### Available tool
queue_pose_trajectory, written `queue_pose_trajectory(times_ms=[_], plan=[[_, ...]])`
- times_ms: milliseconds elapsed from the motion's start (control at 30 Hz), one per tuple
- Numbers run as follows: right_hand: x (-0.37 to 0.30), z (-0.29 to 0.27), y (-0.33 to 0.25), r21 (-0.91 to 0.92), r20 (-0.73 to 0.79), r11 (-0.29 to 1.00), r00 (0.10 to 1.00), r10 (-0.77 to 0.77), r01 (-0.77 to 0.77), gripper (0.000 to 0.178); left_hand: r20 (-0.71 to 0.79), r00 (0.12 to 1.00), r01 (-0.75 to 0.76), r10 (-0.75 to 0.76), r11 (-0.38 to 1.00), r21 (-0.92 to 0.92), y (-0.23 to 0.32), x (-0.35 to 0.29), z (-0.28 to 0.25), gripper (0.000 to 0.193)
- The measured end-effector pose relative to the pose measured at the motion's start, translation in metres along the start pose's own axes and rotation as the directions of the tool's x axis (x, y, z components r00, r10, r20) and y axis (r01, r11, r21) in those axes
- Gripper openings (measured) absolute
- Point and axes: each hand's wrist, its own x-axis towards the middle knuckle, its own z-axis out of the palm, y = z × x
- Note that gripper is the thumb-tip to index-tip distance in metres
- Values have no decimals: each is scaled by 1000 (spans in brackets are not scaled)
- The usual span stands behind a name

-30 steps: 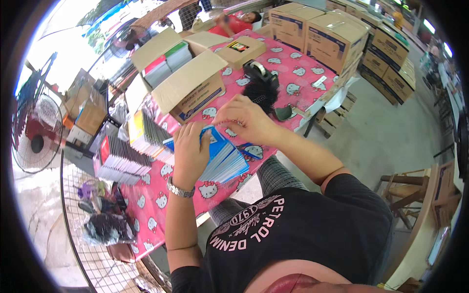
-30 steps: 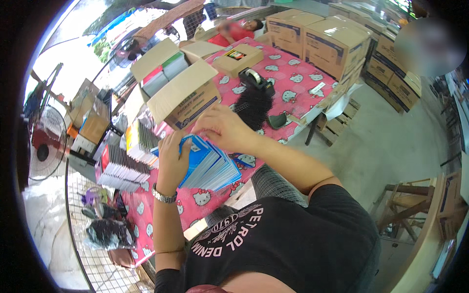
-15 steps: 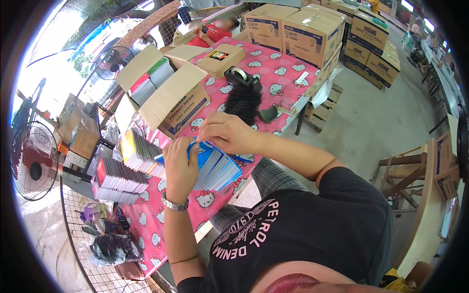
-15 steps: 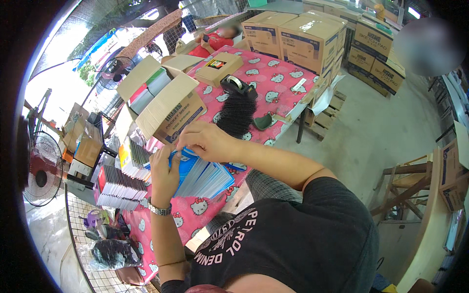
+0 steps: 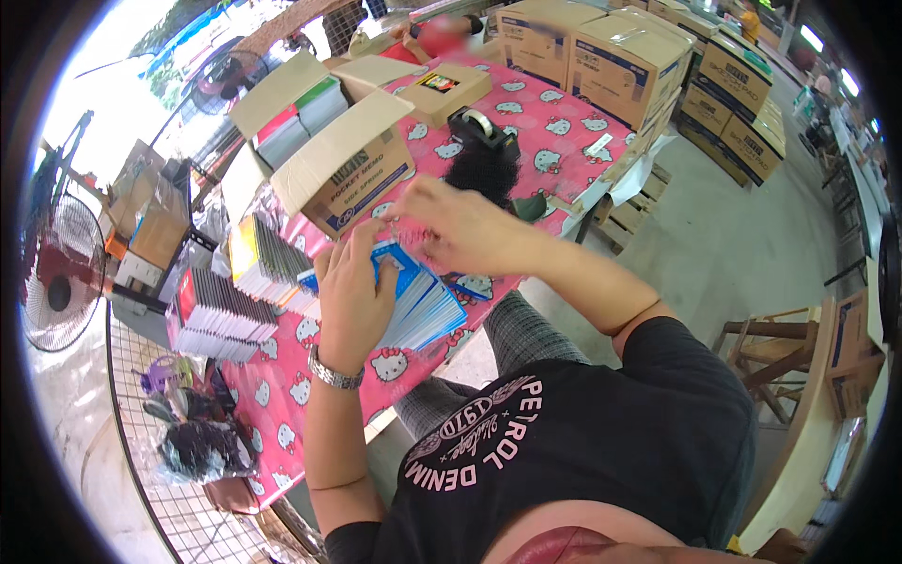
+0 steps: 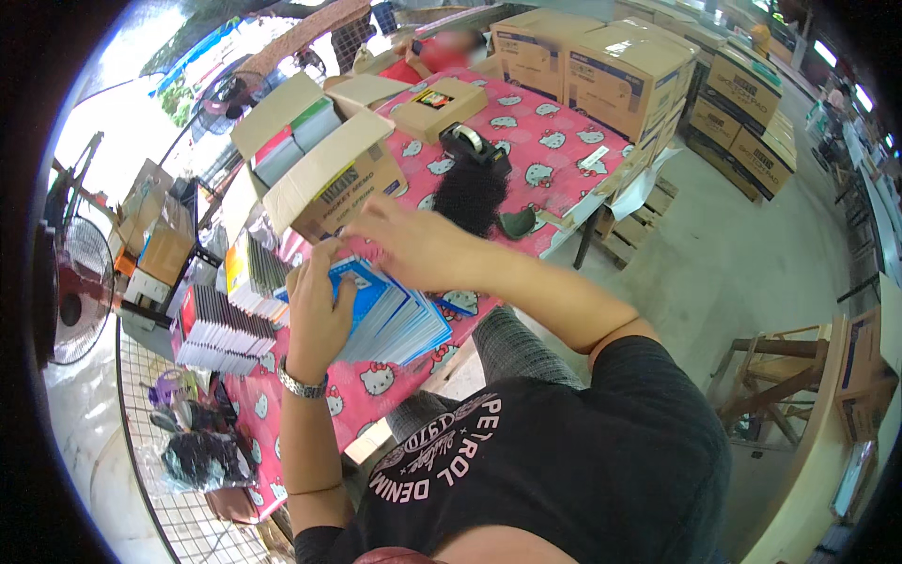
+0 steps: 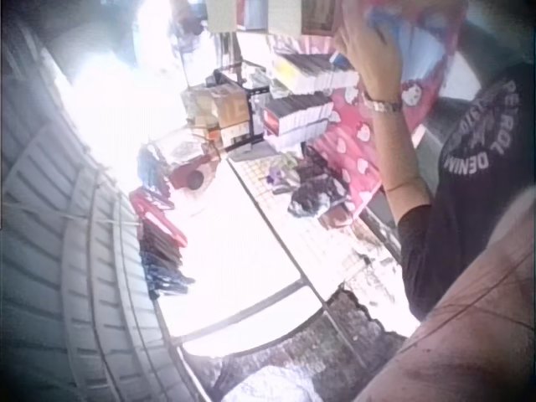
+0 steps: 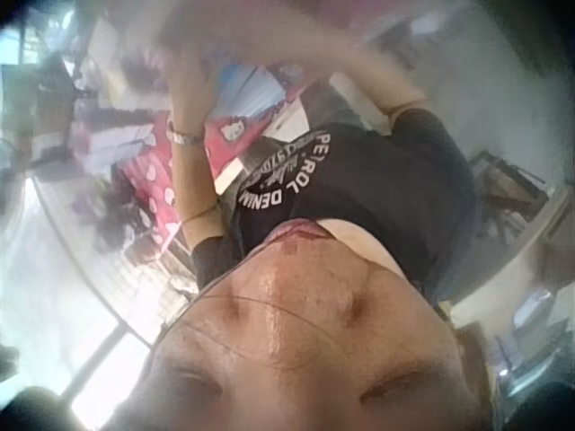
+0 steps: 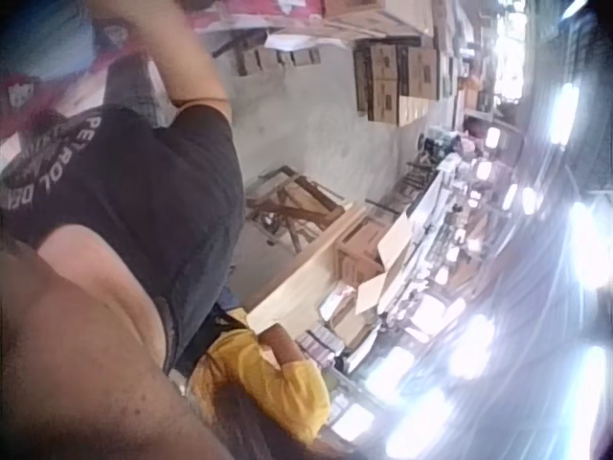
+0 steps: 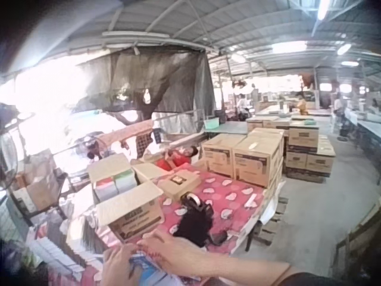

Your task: The person organizes yellow notebooks by hand, placing a metal spiral into the side of one, and then places stacks of blue notebooks into a cardboard box.

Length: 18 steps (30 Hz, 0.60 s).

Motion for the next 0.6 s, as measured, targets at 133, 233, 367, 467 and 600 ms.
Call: queue_pose_trajectory(times_ms=[133, 233, 367, 467, 600], plan=[[13, -13, -1, 170, 184, 972, 974, 130, -162, 35, 78, 997, -3, 1, 1000, 25, 1, 4, -5, 22], [13, -1, 0, 147, 58, 986, 994, -88, 78, 29, 85, 996, -14, 14, 1000, -4, -4, 2, -9, 18], [24, 20, 78, 519, 237, 664, 837, 493, -538, 22, 115, 990, 90, -86, 995, -31, -10, -10, -16, 14], [-63, 30, 240, -396, -280, 753, 850, 446, -525, 26, 137, 988, 79, -69, 995, -66, -9, -3, -9, 16], [-199, 63, 281, -721, -104, 550, 851, 515, -421, 43, -46, 998, 59, -50, 976, 209, -5, -7, -2, 23]])
